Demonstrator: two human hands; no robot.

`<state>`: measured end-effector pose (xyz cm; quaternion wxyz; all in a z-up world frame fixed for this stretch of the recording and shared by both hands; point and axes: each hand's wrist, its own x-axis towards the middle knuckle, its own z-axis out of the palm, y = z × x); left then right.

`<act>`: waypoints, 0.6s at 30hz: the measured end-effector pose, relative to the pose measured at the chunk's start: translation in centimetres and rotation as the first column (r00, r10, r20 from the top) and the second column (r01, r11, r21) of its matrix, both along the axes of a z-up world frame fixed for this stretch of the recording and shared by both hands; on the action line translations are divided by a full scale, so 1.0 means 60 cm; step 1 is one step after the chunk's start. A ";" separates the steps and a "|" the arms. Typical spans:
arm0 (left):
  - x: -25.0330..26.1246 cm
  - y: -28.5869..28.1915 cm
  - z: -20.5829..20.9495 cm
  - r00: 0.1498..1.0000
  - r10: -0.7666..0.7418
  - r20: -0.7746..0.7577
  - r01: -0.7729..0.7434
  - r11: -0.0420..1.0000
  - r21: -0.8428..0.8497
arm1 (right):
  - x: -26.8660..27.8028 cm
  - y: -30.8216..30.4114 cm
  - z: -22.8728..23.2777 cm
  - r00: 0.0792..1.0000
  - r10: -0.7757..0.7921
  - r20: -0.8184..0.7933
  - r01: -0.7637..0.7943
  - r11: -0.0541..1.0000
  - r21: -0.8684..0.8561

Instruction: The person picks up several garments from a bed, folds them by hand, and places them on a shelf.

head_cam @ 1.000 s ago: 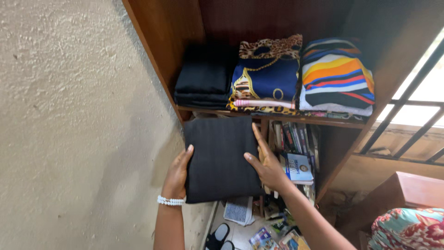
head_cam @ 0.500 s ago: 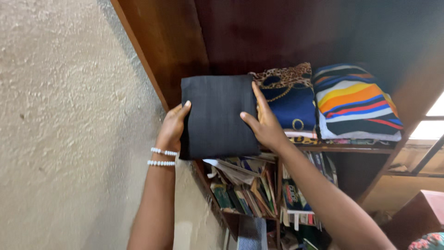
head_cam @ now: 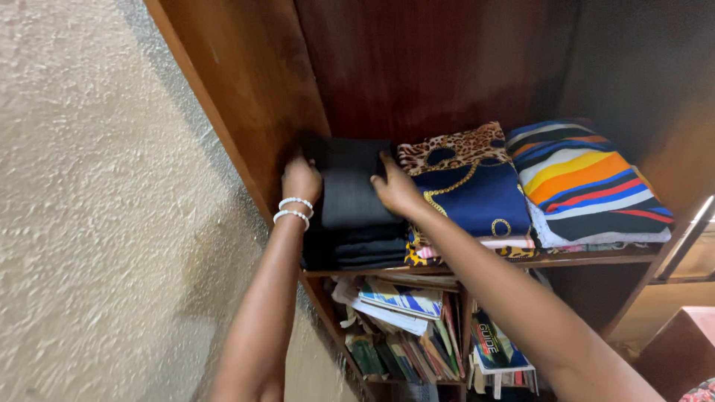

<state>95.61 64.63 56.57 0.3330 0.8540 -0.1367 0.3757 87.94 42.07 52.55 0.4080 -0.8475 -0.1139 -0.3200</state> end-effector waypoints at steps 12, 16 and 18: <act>-0.115 -0.032 0.048 0.947 -0.126 0.295 0.054 0.969 0.242 | -0.033 0.035 0.085 0.988 -0.052 0.142 0.094 0.949 -0.300; -0.050 -0.037 0.004 0.962 -0.132 0.238 0.062 0.957 0.282 | 0.006 0.070 0.081 1.000 -0.018 0.026 0.026 0.936 -0.350; 0.000 -0.032 -0.027 0.984 -0.127 0.125 0.087 0.955 0.283 | 0.017 0.091 0.078 0.987 -0.131 -0.099 0.078 0.906 -0.416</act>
